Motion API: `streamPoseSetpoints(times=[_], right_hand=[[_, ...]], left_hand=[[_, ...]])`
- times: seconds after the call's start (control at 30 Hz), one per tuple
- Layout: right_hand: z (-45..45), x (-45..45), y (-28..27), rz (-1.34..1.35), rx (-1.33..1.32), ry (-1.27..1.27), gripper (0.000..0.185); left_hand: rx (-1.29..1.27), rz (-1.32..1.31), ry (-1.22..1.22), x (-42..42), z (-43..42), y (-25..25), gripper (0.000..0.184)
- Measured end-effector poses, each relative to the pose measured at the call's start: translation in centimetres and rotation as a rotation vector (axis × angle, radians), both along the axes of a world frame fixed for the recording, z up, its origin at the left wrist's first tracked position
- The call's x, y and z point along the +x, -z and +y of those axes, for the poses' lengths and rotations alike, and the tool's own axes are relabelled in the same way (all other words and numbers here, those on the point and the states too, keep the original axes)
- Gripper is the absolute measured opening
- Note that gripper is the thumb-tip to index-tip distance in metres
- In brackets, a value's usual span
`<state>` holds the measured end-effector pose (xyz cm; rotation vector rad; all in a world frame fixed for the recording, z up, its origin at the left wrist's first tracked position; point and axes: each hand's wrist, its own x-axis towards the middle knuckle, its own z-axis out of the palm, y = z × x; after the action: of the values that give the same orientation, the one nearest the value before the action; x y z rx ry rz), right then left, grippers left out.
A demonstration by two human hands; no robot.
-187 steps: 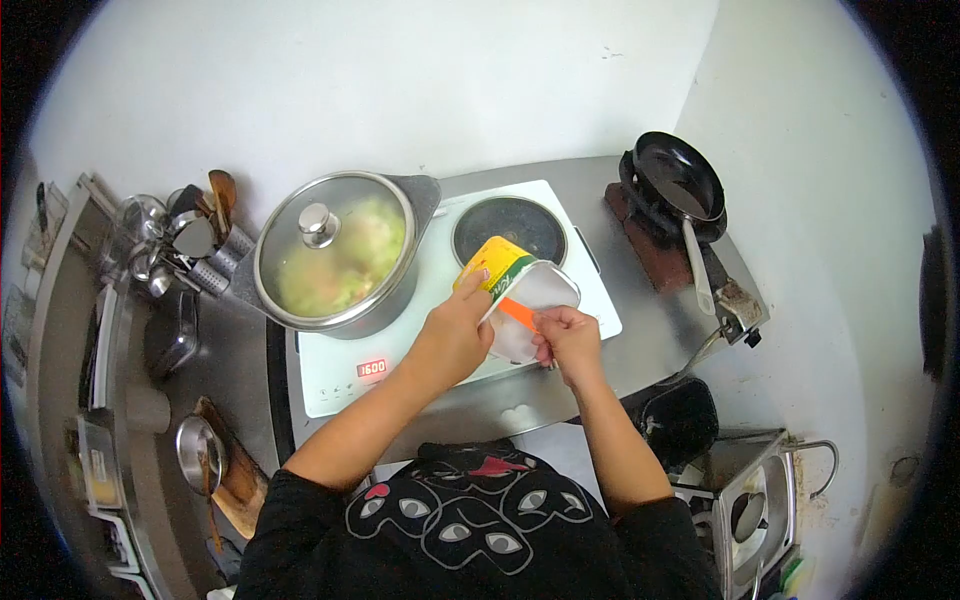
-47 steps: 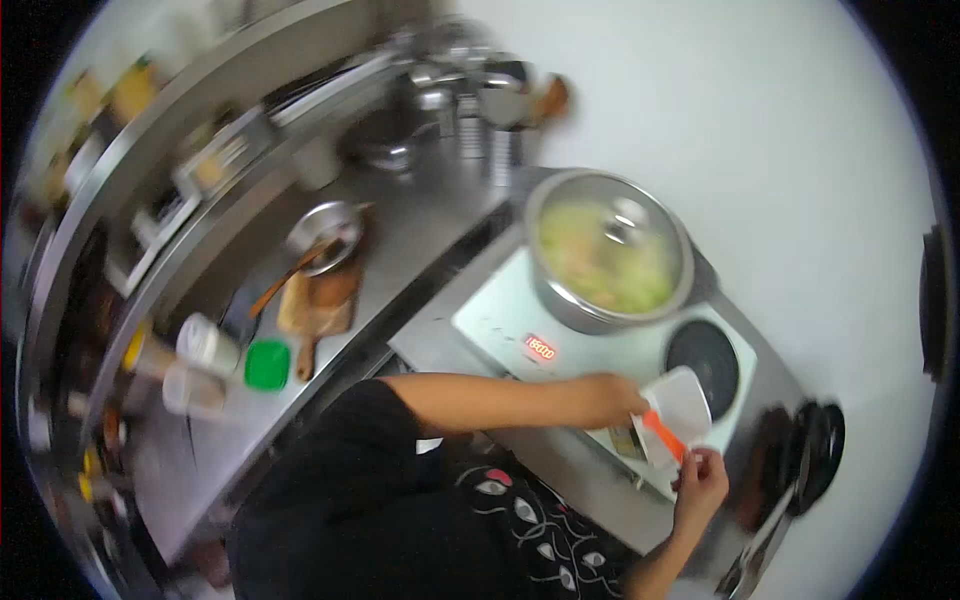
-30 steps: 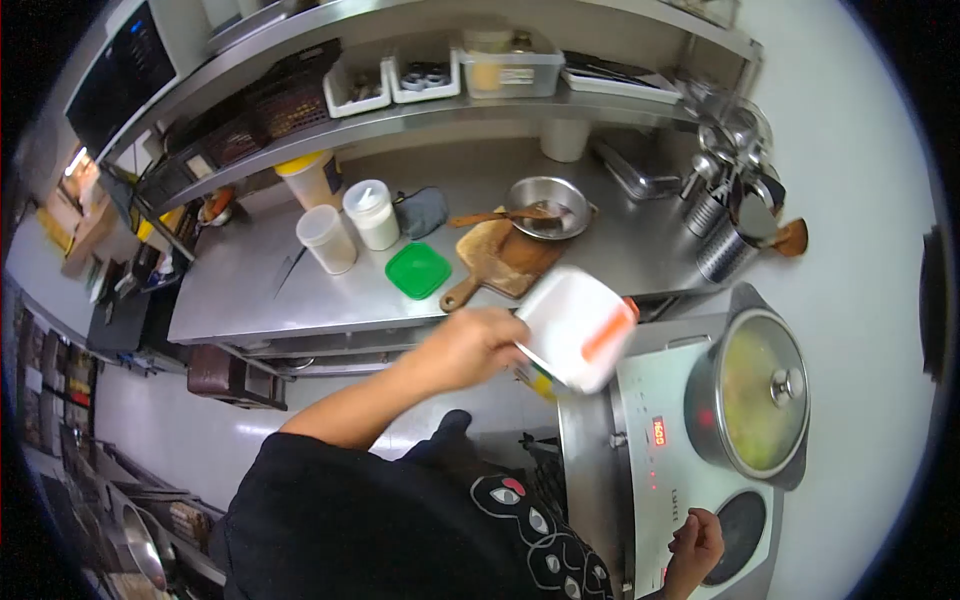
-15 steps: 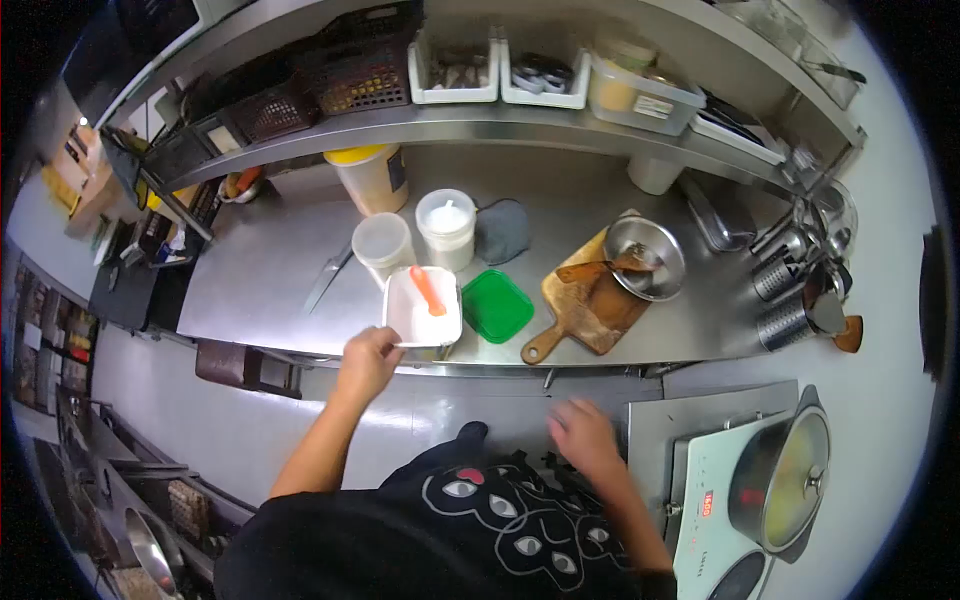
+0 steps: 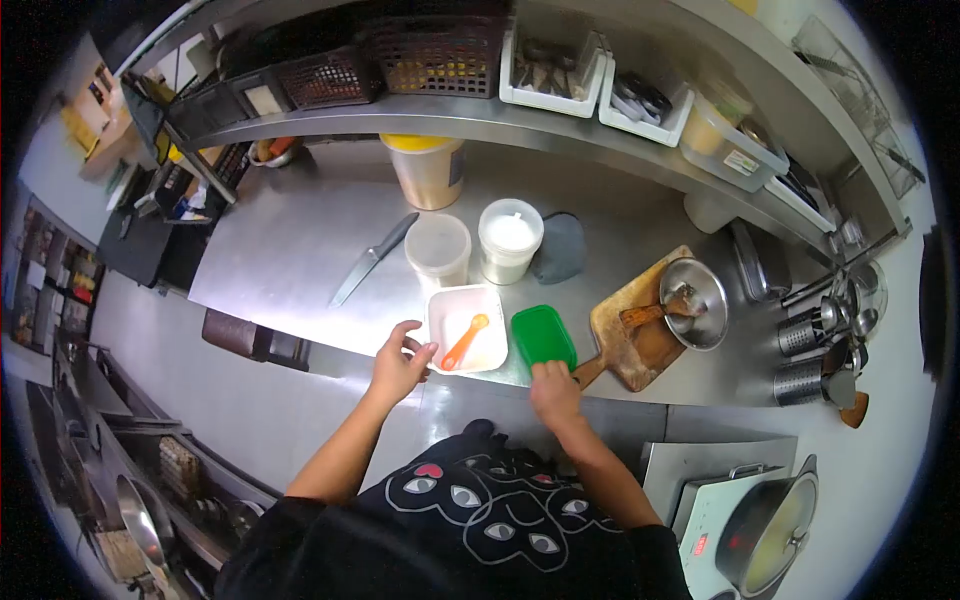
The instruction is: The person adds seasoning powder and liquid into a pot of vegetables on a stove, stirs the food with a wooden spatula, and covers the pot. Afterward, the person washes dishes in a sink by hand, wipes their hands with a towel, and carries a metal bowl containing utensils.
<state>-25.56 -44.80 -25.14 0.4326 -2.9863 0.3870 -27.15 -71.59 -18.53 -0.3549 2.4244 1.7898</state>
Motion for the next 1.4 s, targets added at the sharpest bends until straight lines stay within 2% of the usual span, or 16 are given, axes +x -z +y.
streamPoseSetpoints(times=[0.1,0.2,0.3,0.4,0.47,0.63,0.8,0.9,1.0,1.13,1.2,1.27,1.3,1.4], right_hand=[[1.4,-1.5,-3.0,0.276,-0.135,0.138,0.016],[2.5,-0.9,-7.8,0.039,-0.908,0.283,0.022],[3.0,-0.9,-9.9,-0.217,-1.478,0.116,0.025],[2.1,-2.2,-7.2,-0.615,-1.715,0.124,0.027],[0.7,-2.7,-4.1,-0.739,-1.658,0.159,0.041],[-3.4,-2.9,-3.4,-0.776,-1.464,0.162,0.062],[-3.5,-3.9,-4.1,-0.791,-1.294,0.149,0.060],[-3.5,-4.8,-4.1,-0.755,-1.250,0.173,0.053],[-3.5,-5.3,-3.2,-0.750,-1.230,0.169,0.048],[-3.8,-5.7,-4.0,-0.738,-1.172,0.104,0.048],[-3.6,-5.8,-5.6,-0.705,-1.072,0.076,0.047],[-3.5,-6.3,-6.1,-0.621,-0.933,0.056,0.047],[-3.6,-6.7,-5.7,-0.553,-0.859,0.045,0.046],[-3.8,-7.8,-4.2,-0.326,-0.657,0.018,0.045]], left_hand=[[0.131,-0.034,-0.005,-0.5,0.2,1.0,0.046],[0.130,-0.019,-0.034,0.0,1.0,1.0,0.046],[0.155,-0.026,-0.086,0.5,1.7,0.9,0.046],[0.222,-0.028,-0.145,0.6,2.1,1.6,0.045],[0.215,-0.026,-0.181,0.8,2.5,1.2,0.046],[0.071,0.024,-0.151,0.7,3.0,1.2,0.046],[0.035,-0.025,-0.200,0.4,3.2,0.3,0.045],[0.185,-0.030,-0.210,0.0,2.6,1.7,0.040],[0.502,-0.173,-0.316,0.1,3.0,1.4,0.030],[0.477,-0.218,-0.261,0.1,2.0,2.9,0.026],[0.356,-0.098,-0.278,0.5,2.8,2.2,0.035],[0.047,0.105,-0.188,1.3,3.9,0.0,0.051],[-0.126,0.149,-0.075,1.2,3.4,0.7,0.065],[-0.298,0.426,0.057,0.9,2.9,2.8,0.071]])
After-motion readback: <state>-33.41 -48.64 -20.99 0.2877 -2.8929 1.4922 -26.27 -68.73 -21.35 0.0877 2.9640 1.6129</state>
